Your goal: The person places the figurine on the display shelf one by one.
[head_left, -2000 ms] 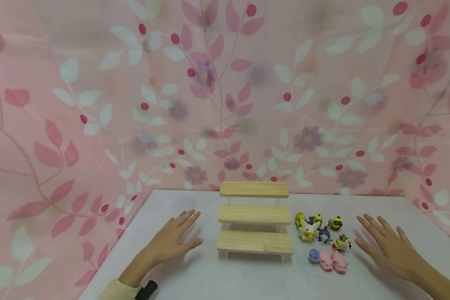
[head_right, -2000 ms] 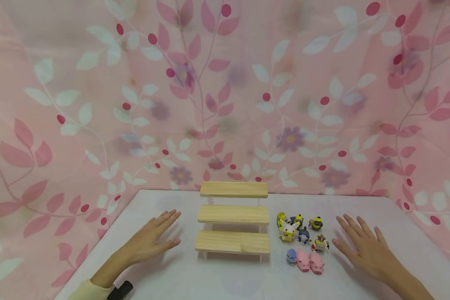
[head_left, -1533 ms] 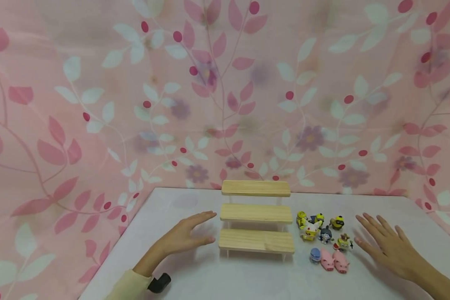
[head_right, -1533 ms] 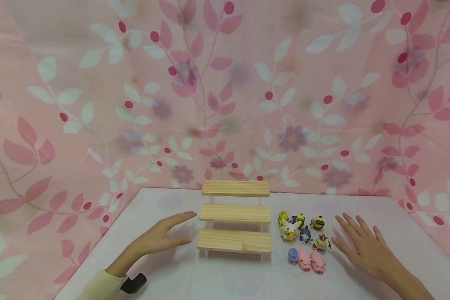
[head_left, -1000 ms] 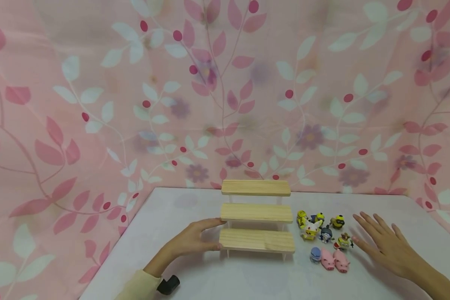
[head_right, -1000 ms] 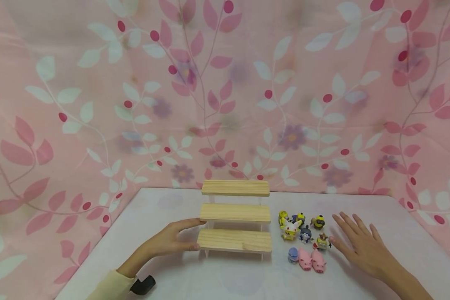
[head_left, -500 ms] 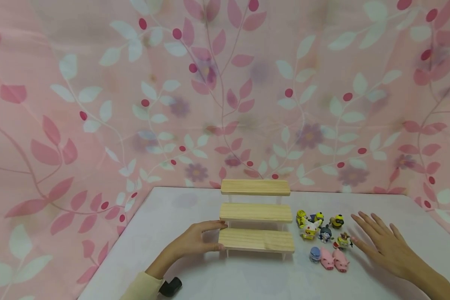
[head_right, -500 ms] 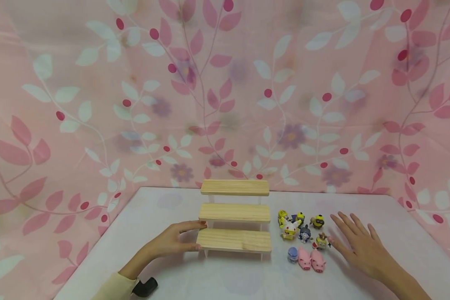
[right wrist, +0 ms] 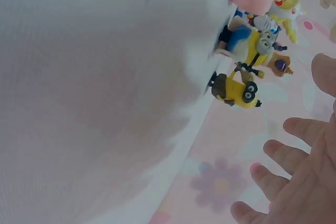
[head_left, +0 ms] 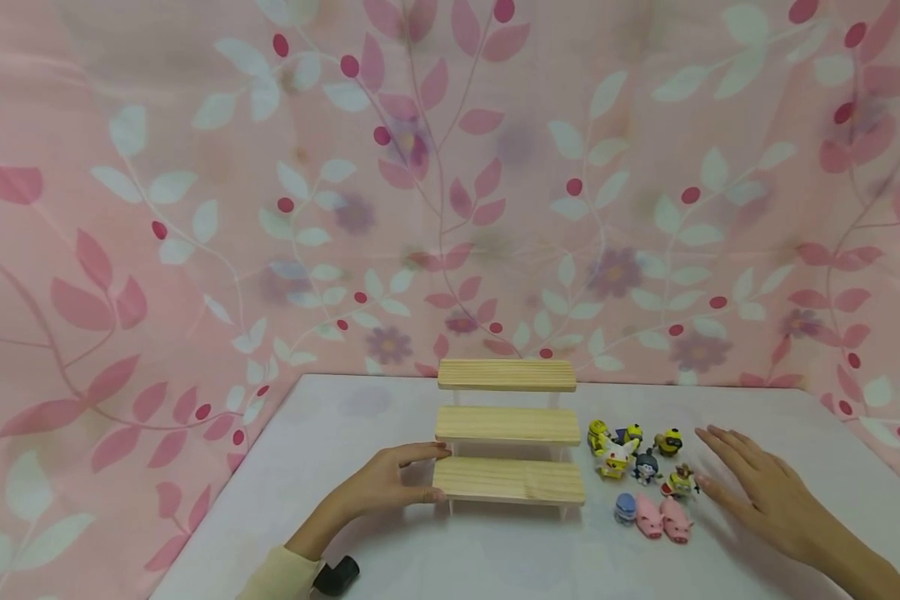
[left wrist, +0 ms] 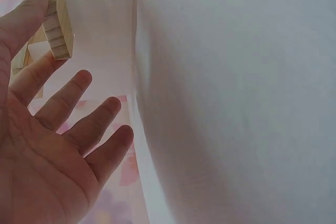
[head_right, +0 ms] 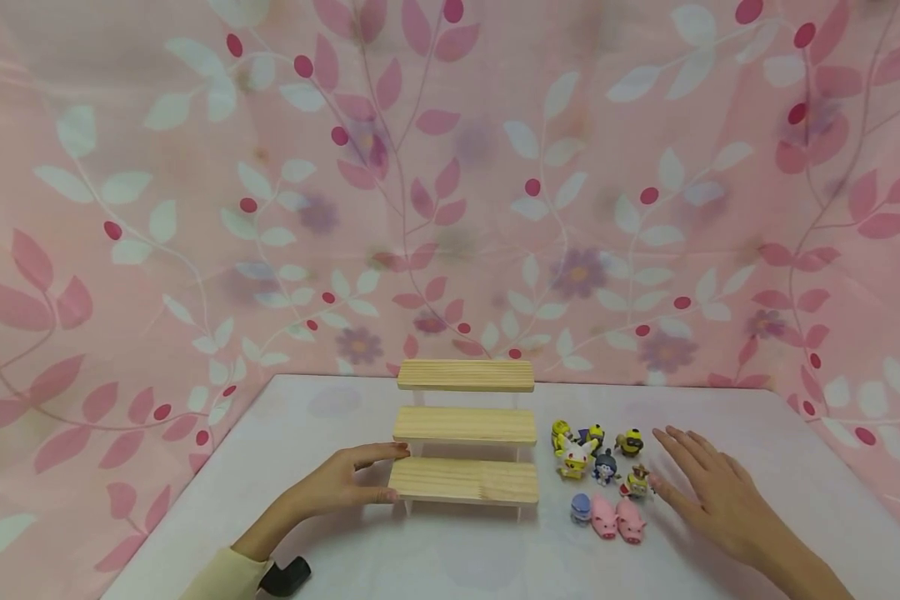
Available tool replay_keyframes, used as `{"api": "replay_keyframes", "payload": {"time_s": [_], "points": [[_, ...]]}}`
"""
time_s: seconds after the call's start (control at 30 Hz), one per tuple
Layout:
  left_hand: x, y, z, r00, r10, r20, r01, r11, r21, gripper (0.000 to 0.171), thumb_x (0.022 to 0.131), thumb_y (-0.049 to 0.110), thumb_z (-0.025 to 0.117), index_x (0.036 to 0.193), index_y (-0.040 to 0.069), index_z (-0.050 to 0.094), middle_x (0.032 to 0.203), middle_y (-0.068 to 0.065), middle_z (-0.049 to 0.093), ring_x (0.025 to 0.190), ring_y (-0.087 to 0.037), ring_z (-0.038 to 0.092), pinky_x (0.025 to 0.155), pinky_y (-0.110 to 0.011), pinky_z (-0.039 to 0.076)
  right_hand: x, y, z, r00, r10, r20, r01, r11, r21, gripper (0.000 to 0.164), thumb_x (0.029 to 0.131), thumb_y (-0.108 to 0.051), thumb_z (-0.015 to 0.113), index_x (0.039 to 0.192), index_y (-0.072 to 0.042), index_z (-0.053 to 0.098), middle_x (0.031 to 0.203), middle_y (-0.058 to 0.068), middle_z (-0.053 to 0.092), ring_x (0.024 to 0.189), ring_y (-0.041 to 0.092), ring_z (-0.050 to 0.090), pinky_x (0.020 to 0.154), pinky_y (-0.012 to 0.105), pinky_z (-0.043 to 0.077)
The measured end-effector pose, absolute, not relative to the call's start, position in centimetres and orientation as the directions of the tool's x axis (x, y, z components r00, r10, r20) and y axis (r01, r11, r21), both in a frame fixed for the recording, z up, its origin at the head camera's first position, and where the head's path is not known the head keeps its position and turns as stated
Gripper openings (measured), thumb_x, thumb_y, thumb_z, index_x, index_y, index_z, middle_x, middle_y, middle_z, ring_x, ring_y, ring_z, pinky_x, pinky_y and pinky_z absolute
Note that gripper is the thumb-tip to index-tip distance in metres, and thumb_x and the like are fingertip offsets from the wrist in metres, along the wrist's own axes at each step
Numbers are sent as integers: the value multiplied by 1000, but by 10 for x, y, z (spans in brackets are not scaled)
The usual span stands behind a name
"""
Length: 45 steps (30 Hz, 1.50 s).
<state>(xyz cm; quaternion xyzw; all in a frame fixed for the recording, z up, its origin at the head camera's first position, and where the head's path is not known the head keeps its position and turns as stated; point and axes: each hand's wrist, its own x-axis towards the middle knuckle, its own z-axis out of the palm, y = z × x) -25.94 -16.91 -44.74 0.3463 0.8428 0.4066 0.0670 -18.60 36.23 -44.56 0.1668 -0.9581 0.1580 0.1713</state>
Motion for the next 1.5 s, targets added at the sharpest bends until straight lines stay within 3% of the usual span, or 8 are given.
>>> {"api": "replay_keyframes", "payload": {"time_s": [0.13, 0.4, 0.67, 0.87, 1.07, 1.17, 1.37, 1.5], "points": [[-260, -169, -449, -749, 642, 167, 528, 425, 735, 61, 86, 41, 77, 137, 13, 59, 142, 2, 54, 136, -26, 42, 104, -59, 39, -182, 357, -441, -871, -283, 402, -399, 885, -241, 70, 93, -34, 68, 153, -18, 37, 144, 20, 44, 126, 47, 40, 87, 75, 32], [-260, -168, -446, -744, 650, 154, 519, 418, 746, 61, 86, 38, 77, 138, 11, 57, 142, 0, 54, 136, -27, 41, 103, -62, 38, -170, 348, -432, -912, -251, 324, -346, 895, -281, 70, 93, -41, 68, 152, -19, 38, 139, 22, 47, 120, 47, 45, 82, 77, 37], [-261, -169, -445, -737, 655, 166, 534, 414, 737, 62, 85, 39, 77, 138, 12, 58, 143, -2, 54, 137, -26, 41, 104, -59, 38, -164, 340, -431, -925, -263, 276, -332, 910, -248, 67, 84, -49, 75, 138, -17, 54, 129, 17, 55, 112, 41, 52, 79, 72, 44], [-261, -169, -445, -735, 659, 162, 524, 399, 752, 62, 85, 37, 78, 138, 10, 58, 143, -4, 54, 137, -25, 41, 106, -57, 36, -161, 335, -434, -935, -259, 243, -314, 922, -225, 64, 77, -57, 78, 124, -15, 65, 118, 4, 59, 101, 26, 58, 76, 54, 56], [-261, -170, -447, -736, 657, 163, 530, 409, 743, 63, 85, 40, 78, 137, 12, 58, 142, 1, 55, 136, -23, 42, 106, -55, 38, -156, 328, -439, -928, -254, 272, -317, 923, -219, 45, 79, -58, 76, 114, -30, 67, 109, -12, 57, 93, 11, 57, 70, 33, 56], [-261, -170, -447, -741, 652, 162, 529, 417, 739, 63, 84, 40, 78, 137, 13, 59, 141, 4, 55, 135, -22, 43, 105, -55, 39, -155, 326, -440, -939, -241, 245, -299, 924, -238, 43, 79, -60, 75, 113, -34, 67, 107, -12, 57, 90, 9, 57, 69, 33, 55], [-260, -170, -448, -746, 649, 149, 512, 415, 752, 62, 85, 39, 77, 138, 12, 58, 142, 2, 54, 136, -24, 42, 105, -57, 38, -157, 324, -441, -982, -177, 71, -190, 930, -315, 56, 77, -61, 75, 117, -23, 68, 105, 0, 58, 86, 17, 55, 70, 45, 58], [-260, -170, -448, -743, 651, 154, 517, 413, 750, 62, 85, 39, 77, 138, 12, 58, 142, 4, 55, 136, -23, 42, 106, -55, 38, -159, 324, -443, -990, -142, -2, -134, 937, -324, 61, 77, -63, 74, 118, -19, 68, 102, 3, 57, 83, 18, 53, 68, 43, 58]]}}
